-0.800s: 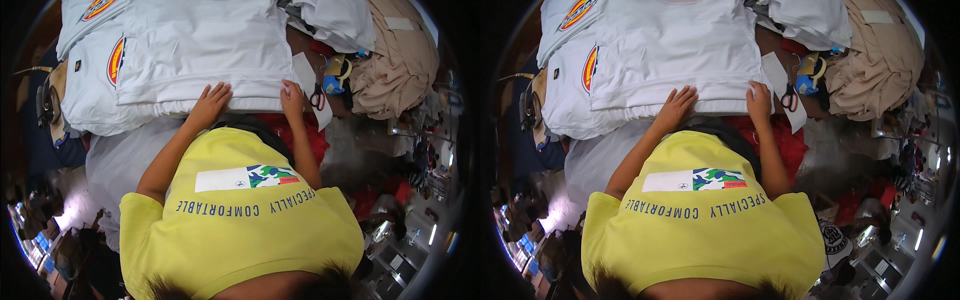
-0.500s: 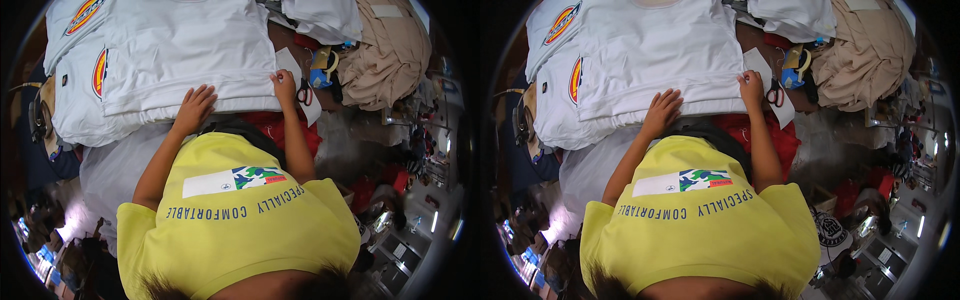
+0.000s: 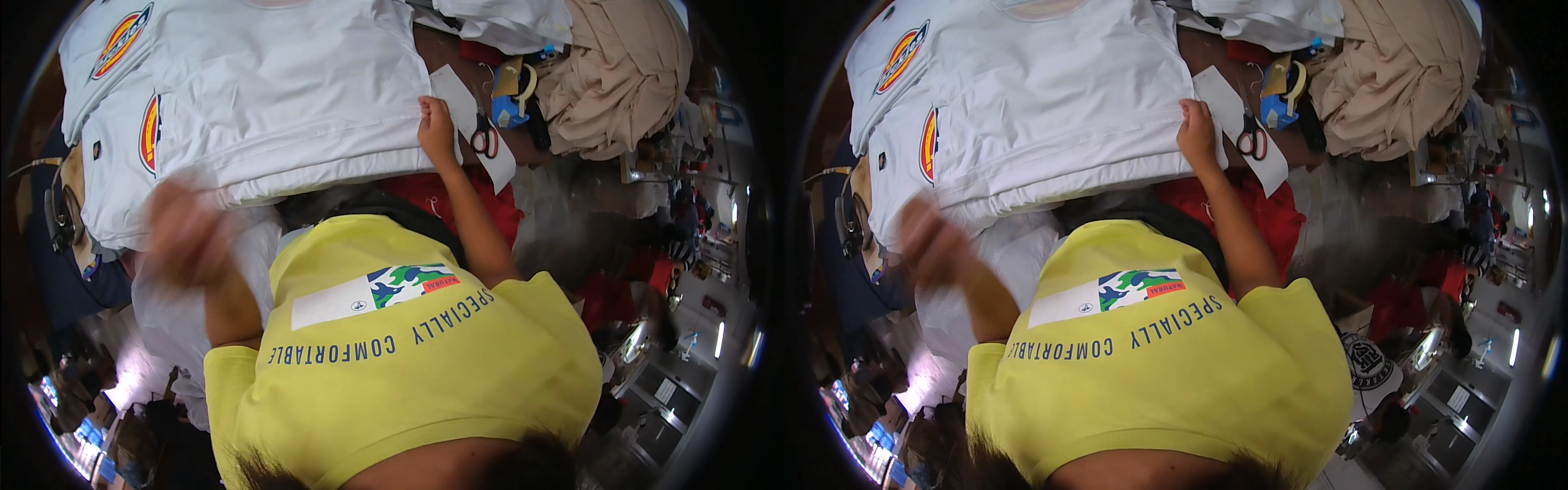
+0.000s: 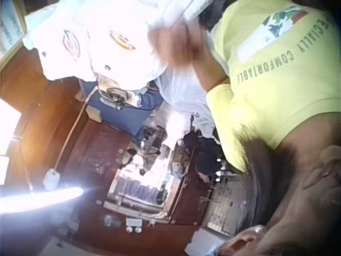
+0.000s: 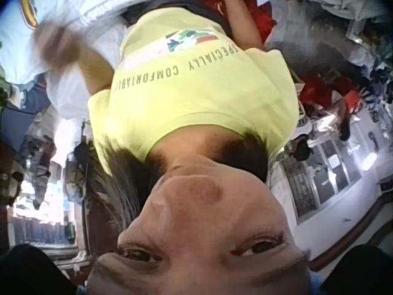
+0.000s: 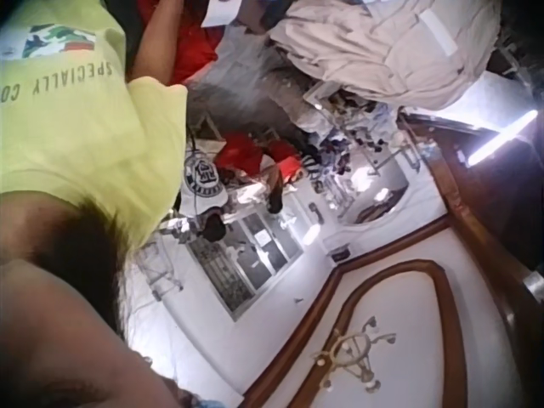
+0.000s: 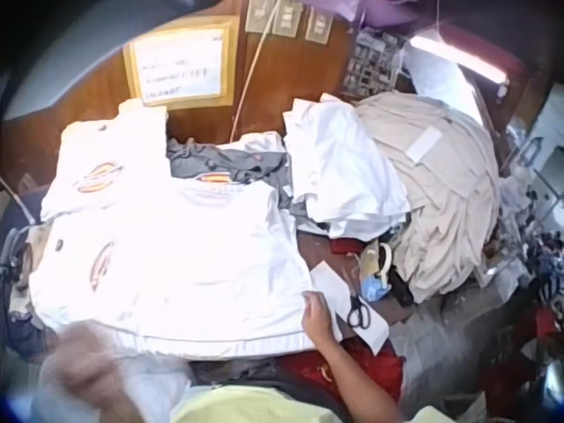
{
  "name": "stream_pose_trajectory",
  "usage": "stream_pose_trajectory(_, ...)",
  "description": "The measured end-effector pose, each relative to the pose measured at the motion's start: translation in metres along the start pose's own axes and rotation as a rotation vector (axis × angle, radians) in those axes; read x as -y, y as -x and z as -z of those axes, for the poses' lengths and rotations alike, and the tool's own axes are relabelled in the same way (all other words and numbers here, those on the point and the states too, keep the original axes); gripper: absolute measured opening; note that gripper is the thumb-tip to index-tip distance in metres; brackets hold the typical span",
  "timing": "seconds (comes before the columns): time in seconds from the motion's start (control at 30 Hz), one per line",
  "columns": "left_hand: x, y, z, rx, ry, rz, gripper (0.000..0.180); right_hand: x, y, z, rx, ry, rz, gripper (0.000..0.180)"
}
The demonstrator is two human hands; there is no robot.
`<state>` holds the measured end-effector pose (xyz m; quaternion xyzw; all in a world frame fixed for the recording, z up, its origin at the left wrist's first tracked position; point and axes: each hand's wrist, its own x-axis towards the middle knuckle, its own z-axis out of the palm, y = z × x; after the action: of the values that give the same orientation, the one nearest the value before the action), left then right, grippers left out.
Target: The person trims excess threads from white shirts using shears and then folds them.
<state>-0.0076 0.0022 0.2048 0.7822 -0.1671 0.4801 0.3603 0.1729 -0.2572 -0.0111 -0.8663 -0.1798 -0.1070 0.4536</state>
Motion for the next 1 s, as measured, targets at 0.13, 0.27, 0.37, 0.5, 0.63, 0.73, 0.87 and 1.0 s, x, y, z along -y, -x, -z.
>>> stream_pose_trajectory(0.13,-0.070,-0.063,0.080,0.428,0.169,-0.580,0.024,-0.026,-0.017,-0.004,0.149,-0.319,-0.160,0.028)
stream_pose_trajectory(0.27,-0.104,-0.094,0.090,0.869,0.389,-0.748,0.023,-0.030,-0.016,0.002,0.205,-0.306,-0.148,0.028)
stream_pose_trajectory(0.37,-0.113,-0.096,0.099,0.936,0.417,-0.762,0.022,-0.032,-0.013,0.007,0.201,-0.288,-0.158,0.028)
stream_pose_trajectory(0.5,-0.118,-0.100,0.112,0.988,0.463,-0.749,0.021,-0.020,-0.012,0.009,0.190,-0.037,-0.084,0.026)
stream_pose_trajectory(0.63,-0.135,-0.098,0.131,1.037,0.447,-0.696,0.021,0.026,-0.021,-0.013,0.319,0.087,0.091,0.022)
stream_pose_trajectory(0.73,-0.134,-0.099,0.143,1.069,0.490,-0.691,0.022,0.058,-0.022,-0.032,0.365,0.114,0.197,0.021)
stream_pose_trajectory(0.87,-0.134,-0.099,0.158,1.111,0.538,-0.696,0.023,0.095,-0.018,-0.057,0.487,0.194,0.213,0.020)
stream_pose_trajectory(1.0,-0.124,-0.100,0.174,1.148,0.614,-0.730,0.024,0.090,-0.006,-0.066,0.555,0.345,0.209,0.026)
